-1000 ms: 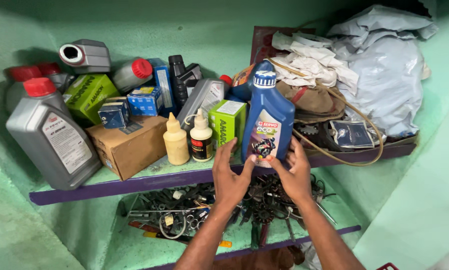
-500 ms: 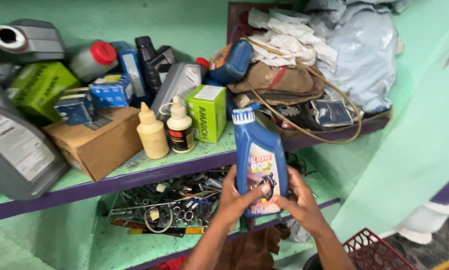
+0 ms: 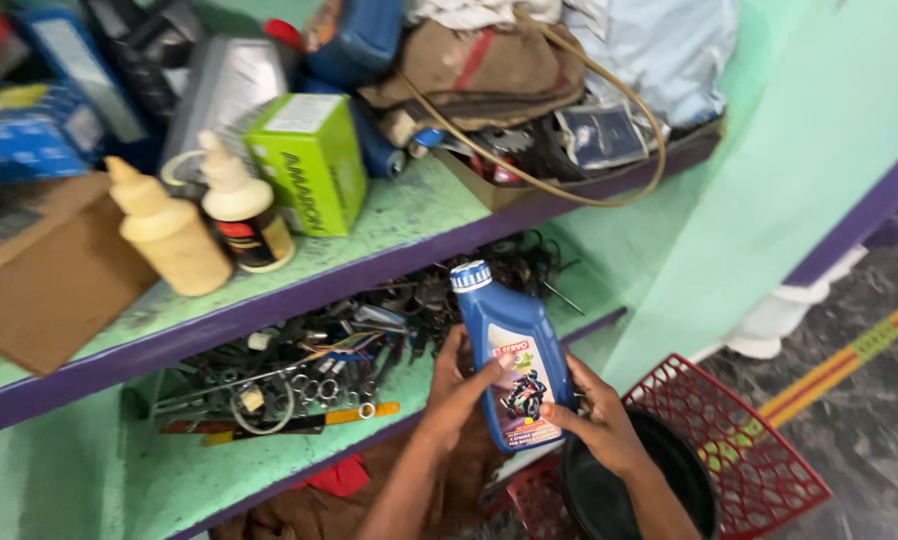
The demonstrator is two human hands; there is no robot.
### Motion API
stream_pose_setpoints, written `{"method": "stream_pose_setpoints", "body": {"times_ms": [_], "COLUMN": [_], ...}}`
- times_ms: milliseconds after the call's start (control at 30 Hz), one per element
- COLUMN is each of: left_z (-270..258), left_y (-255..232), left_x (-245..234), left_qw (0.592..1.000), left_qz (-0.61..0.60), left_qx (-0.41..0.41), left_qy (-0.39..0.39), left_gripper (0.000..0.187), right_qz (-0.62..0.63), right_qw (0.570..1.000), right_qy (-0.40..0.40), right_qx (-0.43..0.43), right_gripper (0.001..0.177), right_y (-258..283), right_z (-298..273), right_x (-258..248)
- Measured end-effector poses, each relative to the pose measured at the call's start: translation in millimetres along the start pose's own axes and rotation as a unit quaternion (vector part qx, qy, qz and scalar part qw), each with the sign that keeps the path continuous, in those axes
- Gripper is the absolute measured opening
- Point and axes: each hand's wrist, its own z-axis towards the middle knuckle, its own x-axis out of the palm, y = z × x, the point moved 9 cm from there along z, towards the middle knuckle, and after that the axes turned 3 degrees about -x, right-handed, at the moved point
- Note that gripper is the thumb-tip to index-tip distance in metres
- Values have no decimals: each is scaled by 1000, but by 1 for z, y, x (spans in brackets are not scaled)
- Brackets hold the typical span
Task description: The person systematically removes various automotive maintenance items, including bottles of oil, small boxes, and containers, from a cluttered wall shelf. They place each item into a black bucket on the floor below, clearing the shelf space.
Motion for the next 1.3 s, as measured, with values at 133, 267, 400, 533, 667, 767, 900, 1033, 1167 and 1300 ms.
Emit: {"method": "stream_pose_setpoints", "body": {"times_ms": [133, 267, 400, 533, 667, 767, 900, 1033, 1167, 1300], "left_z": [9, 21, 32, 35, 24, 31, 16, 0, 1, 17], "left_y": [30, 86, 158, 246, 321, 341, 414, 470, 523, 558], "left_x": [14, 23, 47, 50, 30, 32, 43, 53, 49, 42], "left_qw": [998, 995, 991, 987, 929, 954, 945, 932, 880, 846], "left_qz": [-33, -36, -63, -19, -38, 0, 70, 163, 335, 428], "left_qx": [-44, -63, -61, -130, -337, -271, -273, -223, -278, -289], "left_qy": [8, -67, -98, -94, -149, -131, -166, -234, -188, -130], "left_gripper": [53, 65, 74, 64, 64, 67, 66, 68, 65, 68], "right_qz": [23, 68, 199, 267, 248, 289, 331, 456, 495, 508], "right_qw": [1000, 977, 933, 909, 901, 870, 792, 658, 658, 640], "right_qy": [-16, -203, -262, -262, -256, -279, -384, -405, -383, -367], "right_qx": [-6, 10, 148, 182, 247, 286, 341, 441, 418, 445], "right_gripper": [75, 70, 78, 72, 69, 65, 61, 59, 51, 49], "right_y": [-30, -78, -151, -211, -282, -348, -437, -483, -503, -523], "right_z": [-11, -25, -53, -73, -104, -130, -154, -158, -126, -106], "right_x": [-29, -75, -78, -97, -135, -158, -183, -157, -147, -145]}}
